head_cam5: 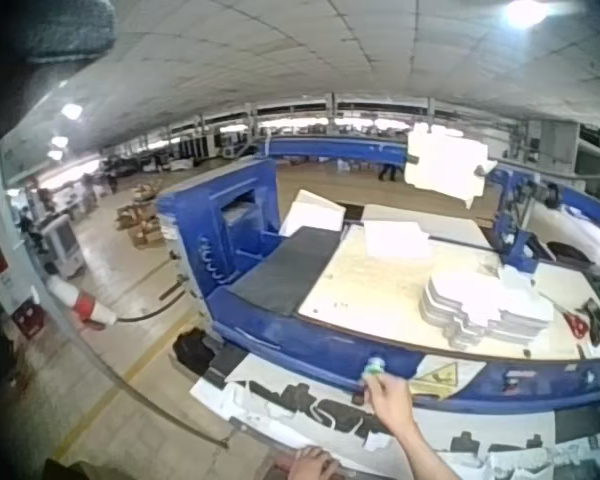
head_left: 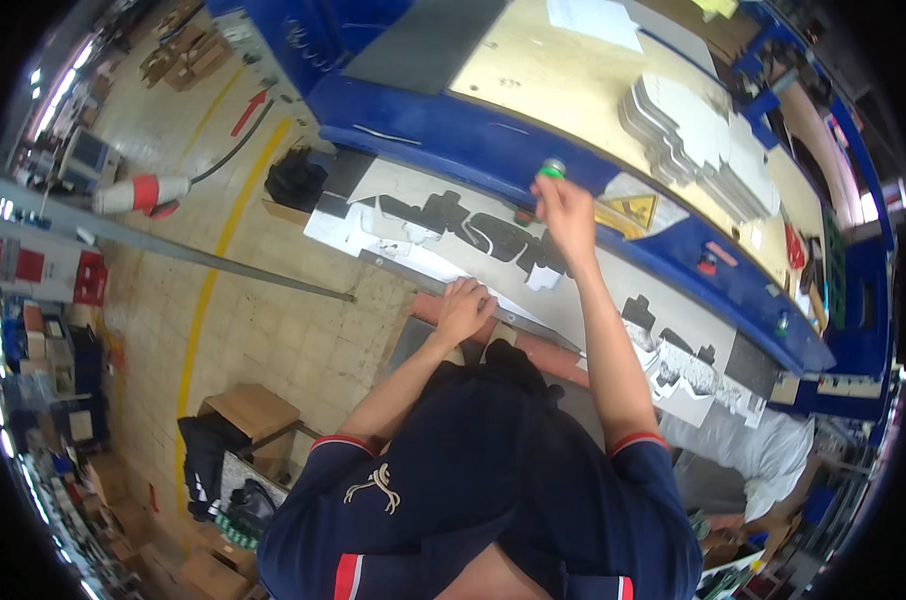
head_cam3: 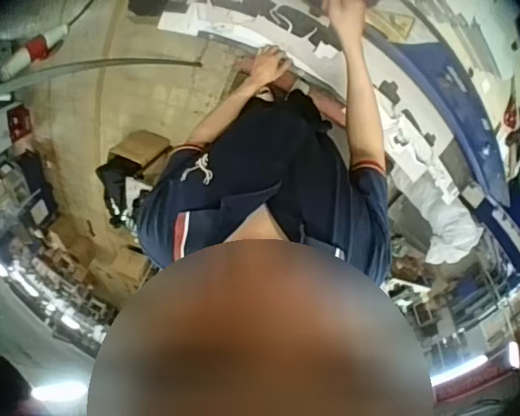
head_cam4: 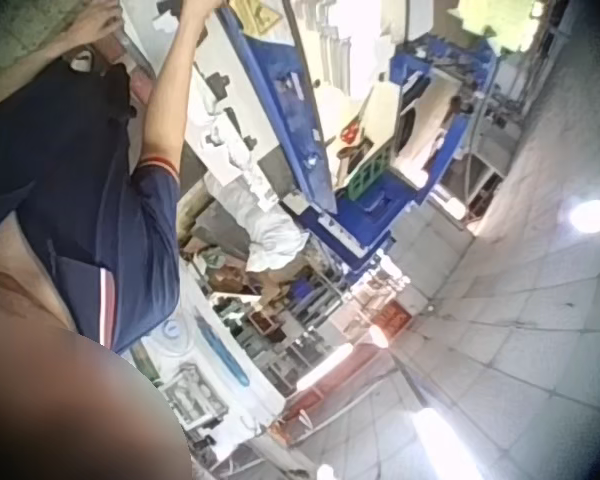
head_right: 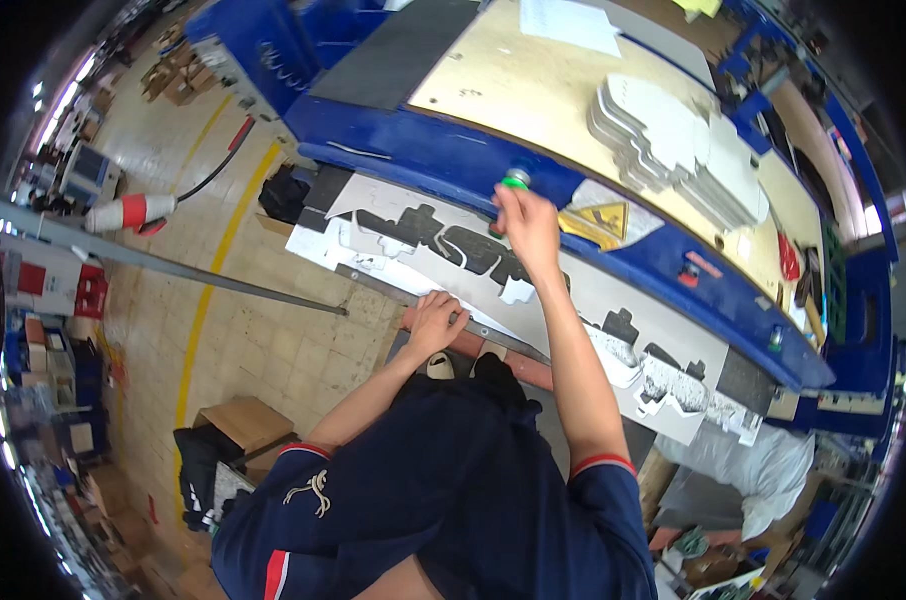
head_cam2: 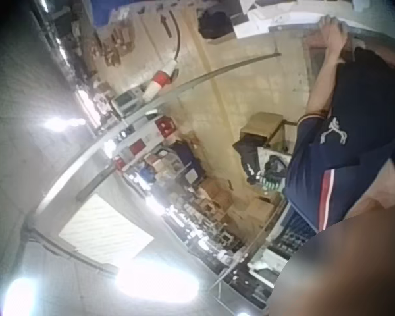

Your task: Operator is using a hydraulic clicker press to cut shoe components from a sheet of material using a metal die.

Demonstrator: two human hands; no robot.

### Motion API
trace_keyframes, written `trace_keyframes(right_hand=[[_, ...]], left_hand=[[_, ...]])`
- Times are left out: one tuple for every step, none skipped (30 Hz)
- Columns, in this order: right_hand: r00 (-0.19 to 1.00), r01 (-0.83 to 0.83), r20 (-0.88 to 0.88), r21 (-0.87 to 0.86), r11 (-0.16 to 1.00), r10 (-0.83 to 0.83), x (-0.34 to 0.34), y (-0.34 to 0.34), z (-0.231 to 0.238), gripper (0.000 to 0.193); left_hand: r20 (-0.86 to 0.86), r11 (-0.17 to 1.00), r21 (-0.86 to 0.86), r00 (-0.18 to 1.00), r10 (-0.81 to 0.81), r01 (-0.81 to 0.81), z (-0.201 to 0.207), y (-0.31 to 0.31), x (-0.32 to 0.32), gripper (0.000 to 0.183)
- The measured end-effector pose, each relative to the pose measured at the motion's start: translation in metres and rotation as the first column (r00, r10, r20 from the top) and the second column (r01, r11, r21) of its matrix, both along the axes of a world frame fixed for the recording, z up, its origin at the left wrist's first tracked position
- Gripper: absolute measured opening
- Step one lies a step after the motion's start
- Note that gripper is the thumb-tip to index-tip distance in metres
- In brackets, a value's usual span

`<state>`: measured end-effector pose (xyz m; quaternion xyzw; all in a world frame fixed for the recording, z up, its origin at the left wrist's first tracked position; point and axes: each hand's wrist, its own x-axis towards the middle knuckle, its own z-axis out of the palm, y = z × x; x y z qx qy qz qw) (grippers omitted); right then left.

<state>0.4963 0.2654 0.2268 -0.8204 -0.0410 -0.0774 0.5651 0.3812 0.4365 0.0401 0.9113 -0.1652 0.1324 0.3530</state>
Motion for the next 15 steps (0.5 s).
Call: trace_keyframes(right_hand=[[1.0, 0.012, 0.023, -0.052, 0.999, -0.01, -0.015, -0.006, -0.013, 0.039], [0.997, -0.004, -0.074, -0.082, 0.997, -0.002, -0.031, -0.016, -0.03, 0.039], [0.997, -0.026, -0.073, -0.101, 0.994, 0.019, -0.05, -0.023, -0.049, 0.039], [0.997, -0.028, -0.076, -0.132, 0.991, 0.018, -0.072, -0.028, -0.07, 0.038], [0.994, -0.024, -0.113, -0.342, 0.94, -0.015, -0.095, -0.036, -0.092, 0.032], [0.999, -0.013, -0.047, -0.39, 0.921, -0.006, -0.128, -0.035, -0.114, 0.022], [0.995, -0.04, 0.066, -0.475, 0.879, 0.081, -0.147, -0.047, -0.142, 0.023], [0.997, -0.079, -0.029, -0.534, 0.842, 0.074, -0.165, -0.047, -0.151, 0.03], [0.991, -0.135, -0.078, -0.566, 0.813, 0.111, -0.177, -0.042, -0.149, 0.039], [0.99, -0.125, -0.028, -0.595, 0.794, 0.135, -0.188, -0.042, -0.152, 0.051], [0.991, -0.097, 0.014, -0.635, 0.766, 0.137, -0.191, -0.041, -0.156, 0.055], [0.989, -0.068, 0.055, -0.672, 0.737, 0.141, -0.195, -0.041, -0.16, 0.058], [0.989, -0.062, 0.058, -0.675, 0.735, 0.137, -0.195, -0.038, -0.16, 0.058], [0.992, -0.028, 0.075, -0.663, 0.748, 0.103, -0.194, -0.035, -0.16, 0.058], [0.993, 0.005, 0.09, -0.65, 0.76, 0.07, -0.192, -0.035, -0.159, 0.057]], left_hand=[[-0.012, 1.0, -0.01, 1.0, 0.004, -0.004, 0.002, -0.005, 0.001, 0.017], [-0.021, 1.0, -0.018, 1.0, 0.011, -0.011, 0.004, -0.01, 0.002, 0.017], [0.005, 0.999, -0.022, 1.0, 0.027, -0.027, 0.003, -0.014, 0.006, 0.019], [0.02, 0.999, -0.034, 0.999, 0.043, -0.043, 0.005, -0.015, 0.008, 0.019], [0.004, 0.999, -0.035, 1.0, 0.018, -0.018, 0.007, -0.017, 0.011, 0.02], [-0.025, 0.999, -0.032, 1.0, -0.011, 0.01, 0.002, -0.015, 0.004, 0.02], [0.006, 0.999, -0.012, 0.999, -0.047, 0.047, 0.001, -0.014, 0.004, 0.024], [0.017, 0.999, -0.022, 0.999, -0.044, 0.045, 0.0, -0.012, 0.005, 0.024], [0.037, 0.997, 0.031, 0.997, -0.07, 0.069, -0.001, -0.006, 0.004, 0.025], [0.052, 0.99, 0.084, 0.992, -0.117, 0.112, 0.001, -0.004, 0.001, 0.028], [0.048, 0.983, 0.135, 0.99, -0.13, 0.122, 0.003, -0.004, 0.002, 0.031], [0.052, 0.983, 0.13, 0.989, -0.137, 0.13, 0.005, -0.006, 0.001, 0.031], [0.009, 0.981, 0.147, 0.992, -0.128, 0.125, 0.007, -0.006, 0.001, 0.032], [-0.035, 0.979, 0.164, 0.993, -0.117, 0.121, 0.009, -0.008, 0.001, 0.033], [-0.031, 0.979, 0.161, 0.992, -0.119, 0.123, 0.01, -0.011, 0.001, 0.033]])
